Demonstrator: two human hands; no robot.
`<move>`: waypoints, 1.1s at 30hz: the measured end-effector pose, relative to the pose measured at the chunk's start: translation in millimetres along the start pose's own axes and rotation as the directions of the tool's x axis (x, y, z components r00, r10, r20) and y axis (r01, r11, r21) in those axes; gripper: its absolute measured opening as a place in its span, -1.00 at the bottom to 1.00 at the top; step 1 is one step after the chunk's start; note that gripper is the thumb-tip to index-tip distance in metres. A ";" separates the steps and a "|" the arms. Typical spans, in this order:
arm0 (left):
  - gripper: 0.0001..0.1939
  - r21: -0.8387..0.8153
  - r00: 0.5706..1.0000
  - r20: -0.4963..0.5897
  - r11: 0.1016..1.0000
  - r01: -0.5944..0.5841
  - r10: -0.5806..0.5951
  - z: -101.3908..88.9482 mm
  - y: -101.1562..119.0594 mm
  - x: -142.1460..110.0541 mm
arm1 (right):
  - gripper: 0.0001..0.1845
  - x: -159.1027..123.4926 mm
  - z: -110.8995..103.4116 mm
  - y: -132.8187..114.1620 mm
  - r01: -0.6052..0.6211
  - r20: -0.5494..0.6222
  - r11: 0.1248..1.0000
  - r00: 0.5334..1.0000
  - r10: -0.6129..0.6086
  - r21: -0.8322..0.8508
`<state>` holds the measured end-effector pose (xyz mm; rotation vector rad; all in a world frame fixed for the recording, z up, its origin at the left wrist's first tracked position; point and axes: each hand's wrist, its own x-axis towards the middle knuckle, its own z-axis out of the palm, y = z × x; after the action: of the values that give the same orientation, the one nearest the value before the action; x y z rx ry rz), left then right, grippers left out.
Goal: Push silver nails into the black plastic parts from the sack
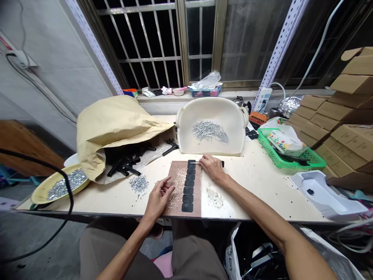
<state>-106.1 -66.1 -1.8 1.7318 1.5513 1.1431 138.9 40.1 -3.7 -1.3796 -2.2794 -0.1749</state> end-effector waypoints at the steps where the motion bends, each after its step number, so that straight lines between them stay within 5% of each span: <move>1: -0.59 0.035 1.000 0.000 0.999 -0.017 0.017 1.1 -0.2 -0.8 | -0.68 -4.4 1.4 -0.7 0.010 0.006 1.000 1.000 -0.010 0.013; 4: -0.63 0.121 0.998 -0.012 0.991 -0.061 0.063 4.4 -1.0 -3.8 | -0.63 -32.4 1.4 -10.5 0.157 0.057 0.983 0.985 -0.164 0.099; 8: -0.65 0.205 0.996 -0.024 0.975 -0.084 0.091 10.2 -1.0 -6.6 | -0.69 -54.3 -7.6 -19.7 0.443 0.084 0.869 0.879 -0.469 0.221; 13: -0.62 0.279 0.994 -0.037 0.956 -0.091 0.105 16.5 -1.3 -7.0 | -0.64 -17.1 -9.6 -5.3 0.117 0.034 0.984 0.992 -0.123 0.136; 18: -0.59 0.309 0.991 -0.038 0.944 -0.111 0.129 17.8 -1.3 -8.1 | -0.61 -26.5 -1.4 -9.5 0.345 0.128 0.905 0.914 -0.384 0.247; 25: -0.59 0.331 0.990 -0.032 0.936 -0.122 0.140 17.6 -1.2 -8.3 | -0.68 4.8 -3.3 10.6 0.112 0.022 0.984 0.993 -0.116 0.139; 27: -0.59 0.334 0.988 -0.039 0.934 -0.127 0.148 17.7 -1.5 -8.6 | -0.66 4.6 -0.5 5.8 0.123 0.023 0.981 0.991 -0.128 0.152; 31: -0.59 0.327 0.986 -0.045 0.935 -0.136 0.159 18.2 -1.9 -9.0 | -0.63 -19.6 2.6 -15.3 0.327 0.053 0.915 0.936 -0.349 0.237; 33: -0.59 0.325 0.985 -0.047 0.935 -0.142 0.166 18.2 -1.9 -9.1 | -0.65 -26.5 -0.1 -19.1 0.307 0.038 0.922 0.945 -0.324 0.235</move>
<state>-91.2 -72.0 -14.5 2.0768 1.7502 1.0848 132.6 9.5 -13.2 -0.9131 -2.4859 0.0364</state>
